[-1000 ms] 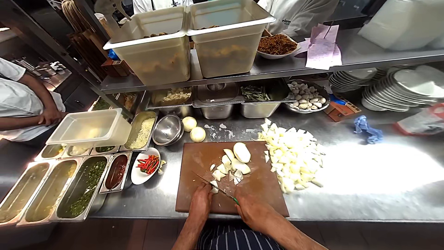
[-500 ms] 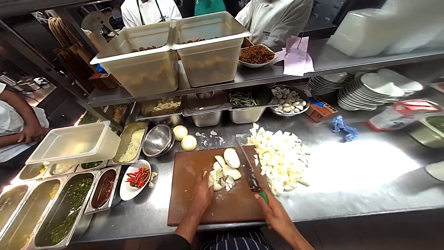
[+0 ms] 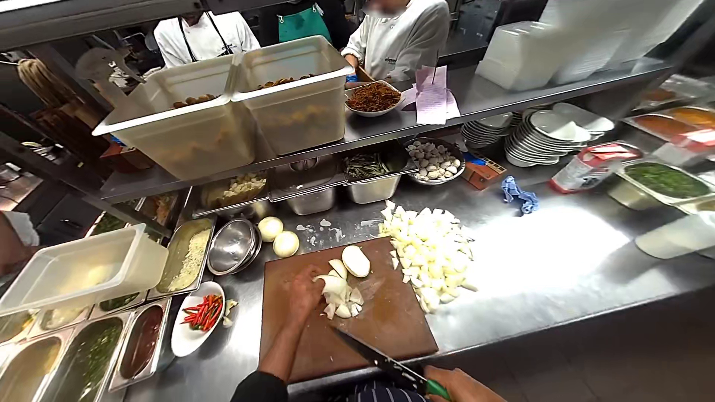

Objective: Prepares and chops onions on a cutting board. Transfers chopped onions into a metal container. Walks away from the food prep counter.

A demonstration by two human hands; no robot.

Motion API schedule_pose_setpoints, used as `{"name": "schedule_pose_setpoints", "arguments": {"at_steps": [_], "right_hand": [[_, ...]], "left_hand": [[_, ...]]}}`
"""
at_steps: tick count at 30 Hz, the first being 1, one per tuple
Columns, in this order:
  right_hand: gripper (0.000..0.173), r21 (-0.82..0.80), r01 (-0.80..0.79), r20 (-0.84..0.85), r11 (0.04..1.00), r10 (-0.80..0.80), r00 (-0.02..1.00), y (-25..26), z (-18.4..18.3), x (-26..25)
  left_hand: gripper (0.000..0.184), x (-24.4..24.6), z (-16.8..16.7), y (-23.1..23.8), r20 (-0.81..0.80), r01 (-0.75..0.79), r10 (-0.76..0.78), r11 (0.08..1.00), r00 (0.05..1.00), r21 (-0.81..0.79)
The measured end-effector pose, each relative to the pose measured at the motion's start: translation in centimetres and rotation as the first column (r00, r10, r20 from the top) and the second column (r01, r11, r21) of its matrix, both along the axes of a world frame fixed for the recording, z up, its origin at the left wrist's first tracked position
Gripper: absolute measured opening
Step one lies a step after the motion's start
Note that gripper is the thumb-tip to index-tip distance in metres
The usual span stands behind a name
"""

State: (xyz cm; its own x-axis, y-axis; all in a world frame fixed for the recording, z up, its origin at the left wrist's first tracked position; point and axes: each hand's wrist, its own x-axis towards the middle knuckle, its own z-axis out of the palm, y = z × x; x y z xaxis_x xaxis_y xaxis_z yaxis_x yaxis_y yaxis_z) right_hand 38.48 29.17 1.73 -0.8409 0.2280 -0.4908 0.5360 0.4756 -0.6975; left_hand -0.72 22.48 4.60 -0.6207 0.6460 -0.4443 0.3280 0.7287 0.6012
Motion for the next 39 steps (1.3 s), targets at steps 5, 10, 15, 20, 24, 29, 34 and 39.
{"name": "schedule_pose_setpoints", "arguments": {"at_steps": [5, 10, 15, 20, 24, 29, 34, 39], "right_hand": [[0.045, -0.052, 0.049, 0.136, 0.997, -0.041, 0.99, 0.0, -0.3, -8.2], [0.044, 0.132, 0.138, 0.148, 0.981, -0.158, 0.976, -1.7, 2.3, -14.0], [0.045, 0.311, 0.128, 0.01, 0.942, -0.138, 0.99, -3.8, -0.2, -16.3], [0.042, 0.307, 0.098, 0.05, 0.947, -0.119, 0.992, -3.5, -1.1, -18.5], [0.044, 0.319, 0.137, -0.038, 0.938, -0.132, 0.991, -3.7, -0.6, -19.0], [0.042, 0.362, -0.002, 0.079, 0.932, -0.029, 0.996, -3.4, 0.0, -19.3], [0.04, 0.365, -0.128, 0.3, 0.922, 0.013, 0.954, -3.9, 3.6, -19.9], [0.041, 0.351, -0.132, 0.353, 0.927, -0.001, 0.936, -3.1, 3.5, -20.1]], "left_hand": [[0.025, -0.6, -1.5, -7.6, 0.299, -0.29, 0.265, 0.956, 0.917, 0.04], [0.037, 4.4, -3.7, -10.1, 0.13, -0.137, 0.139, 0.99, 0.982, -0.023], [0.038, 7.6, -3.8, -9.4, -0.138, 0.141, -0.161, 0.98, 0.977, -0.143], [0.038, 7.2, -4.1, -8.8, -0.148, 0.239, -0.268, 0.953, 0.952, -0.188], [0.034, 6.4, -3.9, -9.2, -0.18, 0.367, -0.407, 0.904, 0.896, -0.217], [0.031, 4.8, -1.8, -9.4, -0.152, 0.496, -0.553, 0.817, 0.82, -0.294], [0.032, 4.1, -0.2, -8.2, -0.115, 0.551, -0.621, 0.755, 0.776, -0.356], [0.032, 4.4, 0.7, -7.4, -0.074, 0.554, -0.629, 0.729, 0.774, -0.402]]}}
